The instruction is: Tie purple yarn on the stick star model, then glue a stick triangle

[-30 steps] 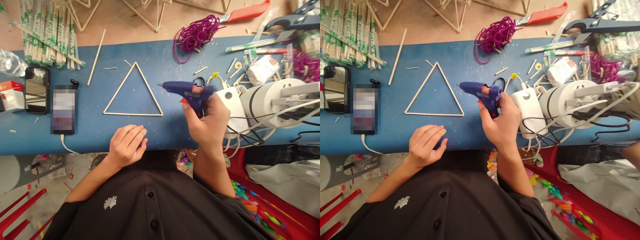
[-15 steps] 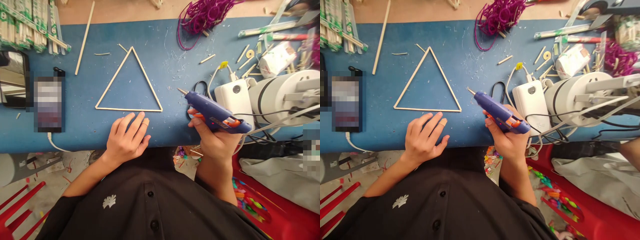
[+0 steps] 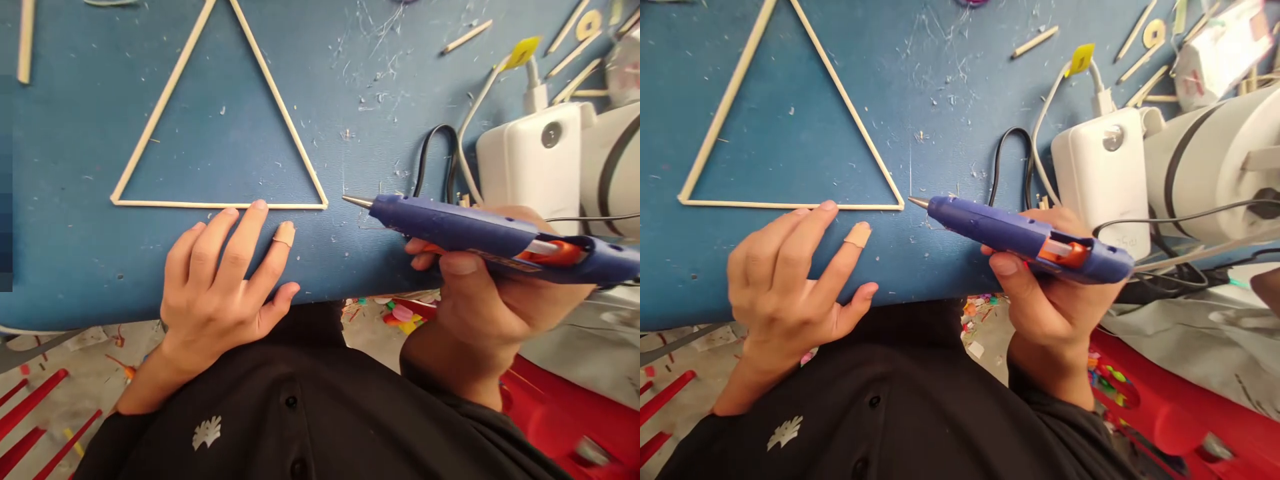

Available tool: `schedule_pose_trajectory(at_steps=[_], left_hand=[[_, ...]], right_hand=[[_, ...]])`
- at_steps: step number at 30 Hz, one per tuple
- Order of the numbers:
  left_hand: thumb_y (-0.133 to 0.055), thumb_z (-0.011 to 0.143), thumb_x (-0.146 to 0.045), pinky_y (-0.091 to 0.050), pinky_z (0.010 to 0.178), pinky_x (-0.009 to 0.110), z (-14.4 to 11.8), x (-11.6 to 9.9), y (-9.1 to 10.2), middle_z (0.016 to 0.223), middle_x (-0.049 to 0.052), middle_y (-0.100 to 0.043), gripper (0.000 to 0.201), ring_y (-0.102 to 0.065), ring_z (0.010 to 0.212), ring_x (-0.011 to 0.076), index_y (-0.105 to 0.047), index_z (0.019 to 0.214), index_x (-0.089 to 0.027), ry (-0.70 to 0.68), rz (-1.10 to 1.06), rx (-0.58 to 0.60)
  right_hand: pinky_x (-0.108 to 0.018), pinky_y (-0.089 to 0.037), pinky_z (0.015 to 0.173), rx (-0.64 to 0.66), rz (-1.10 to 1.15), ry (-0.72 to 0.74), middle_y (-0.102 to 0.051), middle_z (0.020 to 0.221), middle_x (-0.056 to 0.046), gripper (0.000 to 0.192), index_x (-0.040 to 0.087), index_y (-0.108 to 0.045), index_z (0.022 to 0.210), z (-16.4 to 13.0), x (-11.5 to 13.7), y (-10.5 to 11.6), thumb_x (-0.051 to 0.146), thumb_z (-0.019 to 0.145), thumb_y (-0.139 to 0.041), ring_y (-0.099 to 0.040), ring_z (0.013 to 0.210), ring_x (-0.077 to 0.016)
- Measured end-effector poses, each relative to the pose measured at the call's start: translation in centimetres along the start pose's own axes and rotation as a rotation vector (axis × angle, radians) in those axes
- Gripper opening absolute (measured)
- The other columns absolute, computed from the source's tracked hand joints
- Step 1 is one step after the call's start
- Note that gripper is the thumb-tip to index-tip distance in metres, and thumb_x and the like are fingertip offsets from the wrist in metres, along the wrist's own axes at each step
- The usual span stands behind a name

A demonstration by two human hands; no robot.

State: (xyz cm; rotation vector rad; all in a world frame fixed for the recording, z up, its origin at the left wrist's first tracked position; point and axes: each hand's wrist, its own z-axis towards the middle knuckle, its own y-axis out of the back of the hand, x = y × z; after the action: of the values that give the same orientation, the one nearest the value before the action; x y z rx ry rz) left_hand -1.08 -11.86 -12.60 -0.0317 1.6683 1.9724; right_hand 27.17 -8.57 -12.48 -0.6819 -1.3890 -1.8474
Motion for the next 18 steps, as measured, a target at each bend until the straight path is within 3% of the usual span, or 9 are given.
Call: schedule_pose_trajectory(at_steps=[3,5,10,18], left_hand=[[-0.075,0.094,-0.059,-0.052,0.111,0.067,0.2,-0.1,0.1,0.161,0.009,-0.06,0.069,-0.066,0.136,0.0474,-0.057,0.157,-0.036,-0.026,0.021,0.029],[-0.077,0.091,-0.06,-0.054,0.108,0.067,0.4,-0.1,0.1,0.16,0.008,-0.061,0.07,-0.066,0.135,0.0474,-0.059,0.155,-0.036,-0.049,0.076,0.039],[-0.075,0.088,-0.067,-0.054,0.105,0.06,0.2,0.0,-0.1,0.154,0.007,-0.066,0.069,-0.068,0.13,0.0429,-0.064,0.15,-0.039,-0.068,0.157,-0.047],[-0.069,0.097,-0.047,-0.053,0.102,0.053,0.4,0.2,-0.5,0.141,0.024,-0.07,0.059,-0.071,0.124,0.0416,-0.067,0.146,-0.015,-0.19,0.265,-0.156]], right_hand=[[-0.036,-0.052,0.058,-0.107,0.165,0.066,-0.069,0.081,-0.003,0.023,0.024,-0.072,0.087,0.3,0.1,-0.7,0.045,0.095,-0.078,-0.065,0.065,-0.0169],[-0.036,-0.05,0.06,-0.133,0.133,0.077,-0.068,0.079,-0.002,0.028,0.025,-0.071,0.083,0.4,-0.1,-1.3,0.049,0.096,-0.076,-0.063,0.066,-0.0162],[-0.035,-0.05,0.058,-0.167,0.19,0.1,-0.067,0.077,-0.001,0.029,0.025,-0.071,0.082,0.5,-0.3,-1.7,0.05,0.095,-0.077,-0.061,0.064,-0.0162],[-0.033,-0.053,0.053,-0.116,0.295,-0.04,-0.076,0.08,-0.005,0.023,0.02,-0.076,0.081,2.2,1.0,-0.2,0.037,0.097,-0.075,-0.065,0.057,-0.016]])
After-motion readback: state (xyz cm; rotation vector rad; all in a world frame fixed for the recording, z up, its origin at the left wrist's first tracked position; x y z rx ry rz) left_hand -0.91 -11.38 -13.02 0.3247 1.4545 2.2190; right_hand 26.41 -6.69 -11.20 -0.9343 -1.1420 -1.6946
